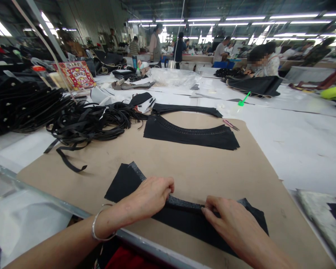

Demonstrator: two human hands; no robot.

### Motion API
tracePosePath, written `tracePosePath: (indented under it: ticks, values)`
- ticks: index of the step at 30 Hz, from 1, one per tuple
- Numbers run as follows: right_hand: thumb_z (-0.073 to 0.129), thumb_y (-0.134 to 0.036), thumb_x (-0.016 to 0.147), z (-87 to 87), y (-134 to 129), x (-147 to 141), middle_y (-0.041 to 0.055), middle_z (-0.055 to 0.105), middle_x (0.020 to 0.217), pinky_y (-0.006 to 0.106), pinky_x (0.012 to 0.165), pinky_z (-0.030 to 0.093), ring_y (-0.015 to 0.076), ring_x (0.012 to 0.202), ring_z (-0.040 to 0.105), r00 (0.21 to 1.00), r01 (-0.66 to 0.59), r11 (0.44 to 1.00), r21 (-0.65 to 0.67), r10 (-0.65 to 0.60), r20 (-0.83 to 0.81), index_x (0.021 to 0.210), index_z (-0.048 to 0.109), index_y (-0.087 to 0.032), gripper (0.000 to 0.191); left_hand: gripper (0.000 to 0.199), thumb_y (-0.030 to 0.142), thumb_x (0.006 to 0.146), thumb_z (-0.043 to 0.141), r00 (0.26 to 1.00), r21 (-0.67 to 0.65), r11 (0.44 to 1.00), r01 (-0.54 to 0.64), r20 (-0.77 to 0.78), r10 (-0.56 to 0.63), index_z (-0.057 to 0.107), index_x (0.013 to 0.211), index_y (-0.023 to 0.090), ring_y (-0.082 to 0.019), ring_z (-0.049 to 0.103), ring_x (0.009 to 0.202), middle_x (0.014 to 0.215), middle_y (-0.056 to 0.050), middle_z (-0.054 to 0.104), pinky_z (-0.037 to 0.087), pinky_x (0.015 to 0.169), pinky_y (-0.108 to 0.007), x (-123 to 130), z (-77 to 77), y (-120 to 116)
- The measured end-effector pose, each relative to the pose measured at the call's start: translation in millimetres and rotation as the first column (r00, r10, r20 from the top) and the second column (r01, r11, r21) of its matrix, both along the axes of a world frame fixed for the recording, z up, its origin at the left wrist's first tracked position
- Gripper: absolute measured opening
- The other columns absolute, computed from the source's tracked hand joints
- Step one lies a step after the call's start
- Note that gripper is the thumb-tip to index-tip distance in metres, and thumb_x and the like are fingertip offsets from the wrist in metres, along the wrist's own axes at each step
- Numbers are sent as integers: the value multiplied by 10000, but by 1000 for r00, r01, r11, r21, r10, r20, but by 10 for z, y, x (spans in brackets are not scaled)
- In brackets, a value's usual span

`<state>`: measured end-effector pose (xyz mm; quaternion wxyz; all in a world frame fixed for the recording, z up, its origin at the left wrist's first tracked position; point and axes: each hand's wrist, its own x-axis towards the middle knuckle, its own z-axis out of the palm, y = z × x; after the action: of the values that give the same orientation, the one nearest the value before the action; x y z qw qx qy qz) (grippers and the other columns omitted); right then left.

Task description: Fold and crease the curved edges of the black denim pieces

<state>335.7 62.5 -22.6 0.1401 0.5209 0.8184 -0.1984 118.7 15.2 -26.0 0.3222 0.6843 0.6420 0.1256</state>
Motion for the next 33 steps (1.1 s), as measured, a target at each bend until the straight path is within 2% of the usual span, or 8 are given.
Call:
tracePosePath:
  ticks: [5,9,15,18,21,25,29,33]
  values:
    - [436,-249,904,10,10,-8,45,679,725,288,577,235,233,741,643,1000,-4,1000,-2,4,8,705,586,-218,251,218,125,873,442,1000,36,999,-7,6,7,642,836,202,-177,616,802,798,-15,667,426,731,-258,11,-12,-28]
    - [434,-274,913,-6,0,6,39,676,726,291,573,235,239,740,641,1000,1,1000,-4,-1,16,710,587,-229,258,201,142,896,458,978,217,961,-170,159,137,651,871,192,-167,597,886,896,-19,666,428,813,-254,44,40,-97]
    - [399,-311,937,-61,17,73,36,671,726,306,596,282,234,730,637,1000,-8,999,-47,7,-10,695,563,-237,302,192,260,923,473,766,300,736,-607,467,442,634,1001,190,-149,583,798,848,-5,630,448,724,-235,-239,214,-160]
    - [369,-340,950,-95,40,113,38,675,745,316,619,306,241,751,642,999,-19,996,-93,16,-30,713,566,-245,323,218,288,936,452,691,315,648,-693,548,472,620,1019,176,-150,588,792,818,-9,616,462,725,-239,-372,292,-206]
    - [365,-352,953,-95,49,120,46,684,777,319,632,315,247,775,646,999,-16,994,-107,12,-30,730,584,-248,329,212,265,942,446,773,320,734,-599,471,426,639,981,187,-152,596,807,837,-12,639,459,735,-245,-293,282,-272]
    - [405,-330,940,3,0,69,42,689,752,305,593,282,244,747,649,1000,-11,999,-33,10,-20,722,600,-245,304,155,155,889,539,925,303,911,-281,338,173,677,945,196,-174,591,948,965,-29,673,444,861,-260,84,142,-307]
    - [456,-288,917,119,-56,15,32,701,745,289,571,257,228,720,654,997,-28,999,47,31,-65,745,634,-237,252,307,76,815,593,938,262,963,-60,345,-35,672,1083,203,-191,571,1037,1045,-34,682,429,929,-270,444,14,-210]
    - [438,-247,934,227,-63,20,5,729,839,264,590,285,186,757,665,975,-42,998,40,50,-217,868,683,-271,255,283,84,782,598,923,148,989,24,377,-79,694,1011,220,-183,615,928,957,-10,704,451,839,-259,581,-21,-49]
